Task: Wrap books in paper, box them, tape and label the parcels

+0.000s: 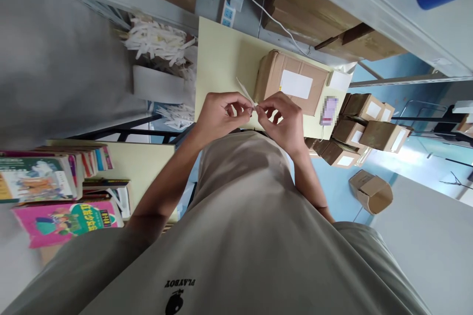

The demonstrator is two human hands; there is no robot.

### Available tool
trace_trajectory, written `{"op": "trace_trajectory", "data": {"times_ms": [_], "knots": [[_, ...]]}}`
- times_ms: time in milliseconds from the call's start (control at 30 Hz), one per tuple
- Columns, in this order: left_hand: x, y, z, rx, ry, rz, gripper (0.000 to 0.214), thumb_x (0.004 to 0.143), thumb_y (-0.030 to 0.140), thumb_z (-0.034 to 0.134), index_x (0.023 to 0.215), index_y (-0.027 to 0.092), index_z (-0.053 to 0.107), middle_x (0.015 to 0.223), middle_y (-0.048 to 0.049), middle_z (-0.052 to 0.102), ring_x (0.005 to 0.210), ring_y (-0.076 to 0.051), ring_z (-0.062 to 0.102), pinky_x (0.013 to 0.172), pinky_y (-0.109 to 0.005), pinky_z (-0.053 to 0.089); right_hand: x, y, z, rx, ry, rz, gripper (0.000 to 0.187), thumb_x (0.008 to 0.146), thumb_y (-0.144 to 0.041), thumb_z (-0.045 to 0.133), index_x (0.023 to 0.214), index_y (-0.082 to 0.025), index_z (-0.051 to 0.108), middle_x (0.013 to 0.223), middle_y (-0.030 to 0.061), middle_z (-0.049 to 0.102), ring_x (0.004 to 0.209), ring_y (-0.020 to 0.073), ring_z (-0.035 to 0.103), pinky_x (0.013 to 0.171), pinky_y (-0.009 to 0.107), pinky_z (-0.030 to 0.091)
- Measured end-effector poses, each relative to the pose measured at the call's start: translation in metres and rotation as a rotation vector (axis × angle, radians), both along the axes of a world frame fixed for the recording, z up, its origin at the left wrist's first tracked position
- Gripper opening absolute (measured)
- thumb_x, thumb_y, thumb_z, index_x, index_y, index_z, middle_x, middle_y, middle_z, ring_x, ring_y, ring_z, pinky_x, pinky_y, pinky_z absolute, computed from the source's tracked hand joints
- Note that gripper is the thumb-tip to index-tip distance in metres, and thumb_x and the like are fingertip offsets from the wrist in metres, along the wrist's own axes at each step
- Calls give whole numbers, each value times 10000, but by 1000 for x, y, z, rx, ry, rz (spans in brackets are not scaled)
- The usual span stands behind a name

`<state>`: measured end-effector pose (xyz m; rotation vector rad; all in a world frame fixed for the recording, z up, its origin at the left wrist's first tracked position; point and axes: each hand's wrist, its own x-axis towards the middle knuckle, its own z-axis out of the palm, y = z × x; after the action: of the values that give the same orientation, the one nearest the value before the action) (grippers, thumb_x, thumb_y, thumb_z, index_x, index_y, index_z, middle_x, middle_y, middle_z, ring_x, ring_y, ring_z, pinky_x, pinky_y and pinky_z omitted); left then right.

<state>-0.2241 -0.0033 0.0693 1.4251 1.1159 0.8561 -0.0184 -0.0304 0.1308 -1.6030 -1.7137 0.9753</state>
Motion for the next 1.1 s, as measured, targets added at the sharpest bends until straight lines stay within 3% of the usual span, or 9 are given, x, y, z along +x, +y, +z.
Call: {"op": "trace_trajectory", "data": {"times_ms": [100,233,367,500,633,767,900,1033,1100], "knots": [[-12,4,-23,-19,131,19,50,849,234,799,882,213,830,816,-7,815,716,-166,740,675,-268,574,-3,2,-2,-17,-10,-46,194,1075,-361,767,929,-233,752,968,15,726,786,139,669,672,283,565],[-41,16,-73,-132,330,105,89,796,190,750,851,221,814,816,-11,809,782,-209,764,824,-320,622,-3,1,-7,4,25,-203,225,1065,-401,756,911,-240,725,935,8,721,764,138,662,635,276,541],[-75,23,-121,-271,414,296,102,772,198,726,851,215,787,854,-32,806,856,-229,755,903,-338,620,-1,-2,-13,31,136,-342,264,1078,-461,755,927,-247,724,905,0,708,712,128,657,611,274,533],[-99,22,-147,-427,400,463,106,787,234,692,865,210,759,812,-20,755,860,-223,722,862,-320,621,3,-1,-13,-30,235,-383,363,1077,-581,781,938,-251,718,838,-9,681,672,135,660,572,272,522],[-110,18,-162,-549,330,626,82,846,290,691,850,210,704,752,-13,689,793,-219,688,797,-346,628,10,-1,-7,-68,282,-385,456,1040,-681,807,917,-251,717,785,-15,663,648,140,661,537,266,505],[-119,15,-173,-599,154,820,288,875,456,819,918,237,637,889,-23,761,897,-227,754,779,-332,629,17,-3,-5,-116,308,-363,485,998,-714,842,896,-255,719,782,-17,666,645,146,669,534,275,519],[-126,12,-167,-602,129,971,406,884,570,842,915,249,594,1010,-30,796,931,-194,785,751,-318,603,29,-3,-11,-191,348,-327,499,962,-724,872,877,-256,722,764,-22,661,636,149,668,526,278,516],[-126,1,-148,-531,158,862,618,889,814,800,879,261,524,785,46,688,986,-156,757,803,-317,585,42,5,-24,-263,437,-261,468,951,-674,900,850,-251,728,720,-35,642,613,140,642,520,269,500],[-124,-6,-145,-513,159,845,657,871,844,812,870,266,500,763,40,653,1043,-187,768,839,-345,603,47,9,-32,-304,481,-217,430,962,-631,903,851,-248,740,716,-34,647,613,137,633,527,266,499]]}}
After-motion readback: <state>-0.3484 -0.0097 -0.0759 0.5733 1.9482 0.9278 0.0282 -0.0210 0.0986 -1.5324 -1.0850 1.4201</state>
